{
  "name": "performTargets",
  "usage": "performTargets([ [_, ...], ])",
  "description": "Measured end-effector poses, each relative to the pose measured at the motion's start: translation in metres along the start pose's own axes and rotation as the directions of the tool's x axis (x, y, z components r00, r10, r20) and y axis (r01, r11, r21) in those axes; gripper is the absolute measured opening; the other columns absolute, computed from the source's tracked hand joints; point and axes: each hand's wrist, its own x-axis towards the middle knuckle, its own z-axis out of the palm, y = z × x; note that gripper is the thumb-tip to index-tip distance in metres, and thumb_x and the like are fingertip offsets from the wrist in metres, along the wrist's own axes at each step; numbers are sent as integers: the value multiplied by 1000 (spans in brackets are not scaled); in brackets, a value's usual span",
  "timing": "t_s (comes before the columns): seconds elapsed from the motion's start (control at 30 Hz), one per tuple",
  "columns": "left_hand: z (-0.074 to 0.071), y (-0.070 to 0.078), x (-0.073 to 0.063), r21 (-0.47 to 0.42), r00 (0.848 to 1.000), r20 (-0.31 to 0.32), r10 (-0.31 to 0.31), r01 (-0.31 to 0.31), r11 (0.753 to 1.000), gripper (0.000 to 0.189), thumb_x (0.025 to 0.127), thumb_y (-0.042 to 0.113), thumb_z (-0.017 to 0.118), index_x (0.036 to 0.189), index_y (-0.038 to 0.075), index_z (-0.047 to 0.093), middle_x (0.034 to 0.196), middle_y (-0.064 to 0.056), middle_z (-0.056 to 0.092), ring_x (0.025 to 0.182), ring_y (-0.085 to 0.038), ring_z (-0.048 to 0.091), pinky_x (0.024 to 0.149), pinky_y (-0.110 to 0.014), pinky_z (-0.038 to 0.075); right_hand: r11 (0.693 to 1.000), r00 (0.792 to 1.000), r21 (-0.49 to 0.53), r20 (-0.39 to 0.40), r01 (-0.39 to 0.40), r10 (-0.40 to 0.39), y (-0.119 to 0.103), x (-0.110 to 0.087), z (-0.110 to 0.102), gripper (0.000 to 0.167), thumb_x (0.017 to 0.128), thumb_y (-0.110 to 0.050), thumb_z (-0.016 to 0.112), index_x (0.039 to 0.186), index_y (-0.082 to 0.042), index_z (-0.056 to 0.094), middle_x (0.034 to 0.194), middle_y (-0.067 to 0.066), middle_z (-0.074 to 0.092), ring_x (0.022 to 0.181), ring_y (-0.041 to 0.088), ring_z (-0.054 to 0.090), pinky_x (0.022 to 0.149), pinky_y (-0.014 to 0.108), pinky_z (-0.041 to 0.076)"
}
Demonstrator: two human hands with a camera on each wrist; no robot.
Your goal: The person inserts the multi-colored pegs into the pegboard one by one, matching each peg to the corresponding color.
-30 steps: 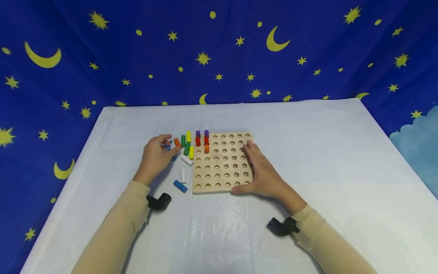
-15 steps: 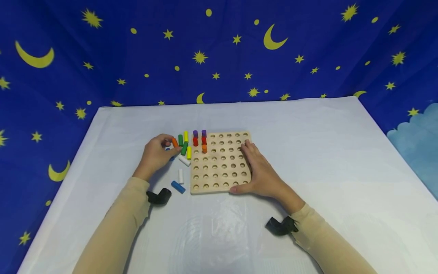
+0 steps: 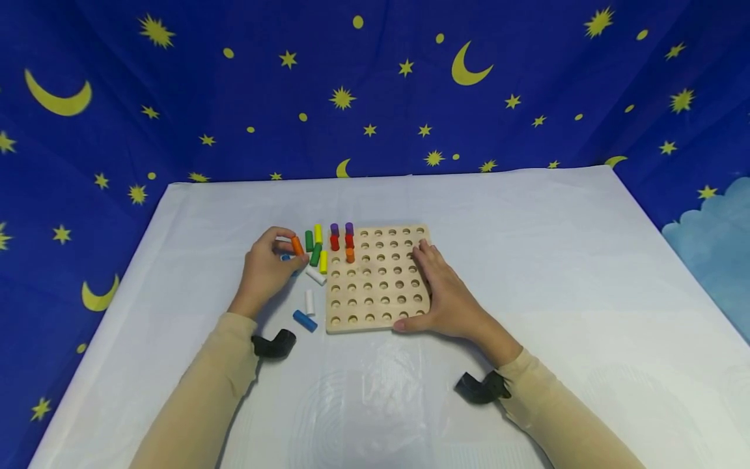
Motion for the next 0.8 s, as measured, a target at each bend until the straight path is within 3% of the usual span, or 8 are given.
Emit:
performTargets([
  [0.13,2,5,-5,-37,1000,-1,6,-6,999,44,89,19,74,127,14,52,111,-11,63,78,-22,45,64,-31,37,1000,1000,-1,-1,3,-3,0,0,0,135,61,-63,87,160,-14,9,168,5,-2,156,27,-2,121,58,13],
  [0.4,9,17,-17,-103,995,25,97,-94,990,44,87,15,76,124,15,53,109,-9,65,64,-19,40,53,-25,34,1000,1000,-3,-4,6,-6,1,0,1,136,61,-63,87,160,-14,9,168,6,-2,156,28,-2,121,58,13],
  [0.63,21,26,-19,-109,993,61,100,-93,990,40,86,17,78,118,18,55,105,-4,64,69,-21,44,54,-27,36,1000,1000,-2,-4,6,-6,1,1,1,135,61,-63,87,160,-14,9,168,5,-2,156,28,-2,121,57,13],
  [0.8,27,30,-17,-77,993,52,107,-102,992,37,86,17,78,116,17,55,103,-5,65,74,-22,47,60,-30,39,1000,1000,-1,-5,8,-8,1,1,1,135,61,-63,86,160,-14,9,169,5,-2,156,27,-2,121,57,13],
])
